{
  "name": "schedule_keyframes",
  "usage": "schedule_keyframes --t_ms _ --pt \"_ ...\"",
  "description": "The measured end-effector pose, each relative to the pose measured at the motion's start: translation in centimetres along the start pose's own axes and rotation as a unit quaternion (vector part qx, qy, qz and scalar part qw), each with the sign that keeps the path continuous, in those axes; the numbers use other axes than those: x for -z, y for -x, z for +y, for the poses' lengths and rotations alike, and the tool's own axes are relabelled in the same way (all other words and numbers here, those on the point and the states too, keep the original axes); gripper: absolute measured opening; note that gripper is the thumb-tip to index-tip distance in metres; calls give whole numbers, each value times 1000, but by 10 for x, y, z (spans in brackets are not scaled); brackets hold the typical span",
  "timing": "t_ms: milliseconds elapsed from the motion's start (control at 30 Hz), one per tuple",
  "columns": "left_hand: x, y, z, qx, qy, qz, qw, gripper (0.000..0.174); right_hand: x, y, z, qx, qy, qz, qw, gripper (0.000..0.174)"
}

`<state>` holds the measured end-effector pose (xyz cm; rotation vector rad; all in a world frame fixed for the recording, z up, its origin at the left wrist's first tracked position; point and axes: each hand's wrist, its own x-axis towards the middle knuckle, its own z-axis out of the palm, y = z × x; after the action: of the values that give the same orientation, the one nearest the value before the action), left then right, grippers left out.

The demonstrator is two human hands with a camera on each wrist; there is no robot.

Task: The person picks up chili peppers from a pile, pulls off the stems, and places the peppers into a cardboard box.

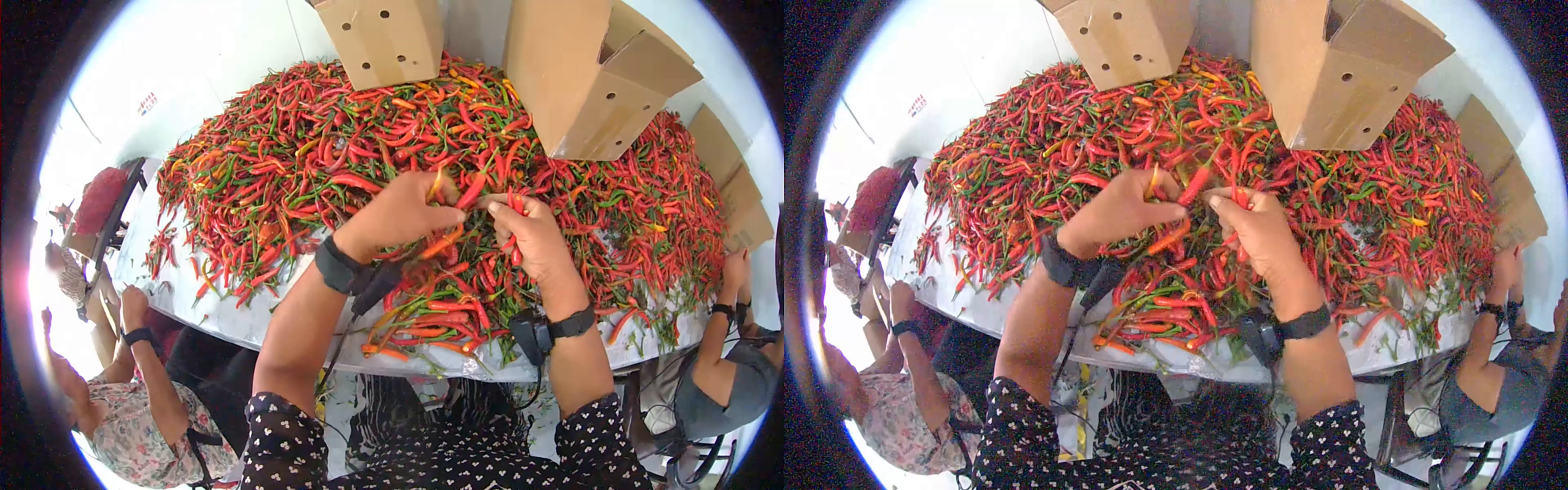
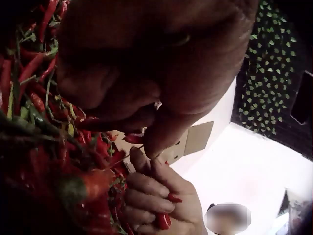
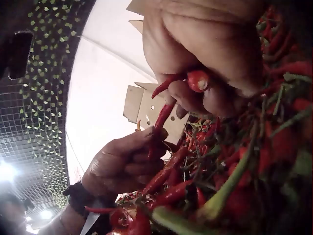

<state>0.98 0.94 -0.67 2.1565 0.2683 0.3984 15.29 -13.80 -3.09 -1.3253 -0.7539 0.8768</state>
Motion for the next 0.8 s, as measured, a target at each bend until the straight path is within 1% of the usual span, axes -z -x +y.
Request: schedule_keyframes --t_ms 33,67,100,167,200,300,333,400,433,500,533,567,600,633,667,700,733,800 --pt "-4 2 5 -26 -1 7 1000 17 -1 0 1 2 -22 15 1000 20" --pt "-7 5 10 5 -17 5 1000 18 -1 1 -1 7 -43 -2 999 21" --pt "-9 5 12 3 -19 6 1000 18 -1 1 -1 10 -42 -2 999 21" --pt "-12 5 14 -52 -84 -20 995 19 -1 2 1 -2 -25 -16 1000 22" --pt "-11 6 15 -52 -85 -20 995 19 -7 5 -4 3 -14 -10 1000 22" --pt "-8 9 19 -8 15 -17 1000 19 -6 4 -3 13 -3 -21 1000 21" --pt "-6 7 18 -8 15 -17 1000 19 -5 5 -4 13 -4 -20 1000 21" --pt "-2 3 18 3 134 53 990 17 -4 8 -8 14 6 -55 998 20" --pt "0 4 22 3 134 53 990 17 -6 10 -11 13 6 -55 998 20" --pt "2 8 32 43 187 29 981 16 -10 15 -16 -26 -48 -122 991 18" --pt "1 8 31 59 183 12 981 10 -11 15 -14 -27 -48 -123 991 18" --pt "-1 7 28 60 183 13 981 10 -11 15 -13 -38 -64 -144 987 17" --pt "-3 6 23 40 184 0 982 10 -10 15 -12 -48 -81 -164 982 16" --pt "-4 5 19 20 184 -13 983 10 -9 15 -12 -49 -81 -165 982 16" --pt "-4 5 17 21 184 -13 983 10 -8 15 -12 -62 -107 -168 978 14" --pt "-4 5 16 2 162 -7 987 10 -7 15 -13 -76 -133 -171 973 13" --pt "-4 5 16 -18 140 -2 990 10 -8 16 -14 -75 -133 -171 973 13" --pt "-5 7 22 -19 121 13 992 10 -9 17 -16 -81 -139 -169 972 12"
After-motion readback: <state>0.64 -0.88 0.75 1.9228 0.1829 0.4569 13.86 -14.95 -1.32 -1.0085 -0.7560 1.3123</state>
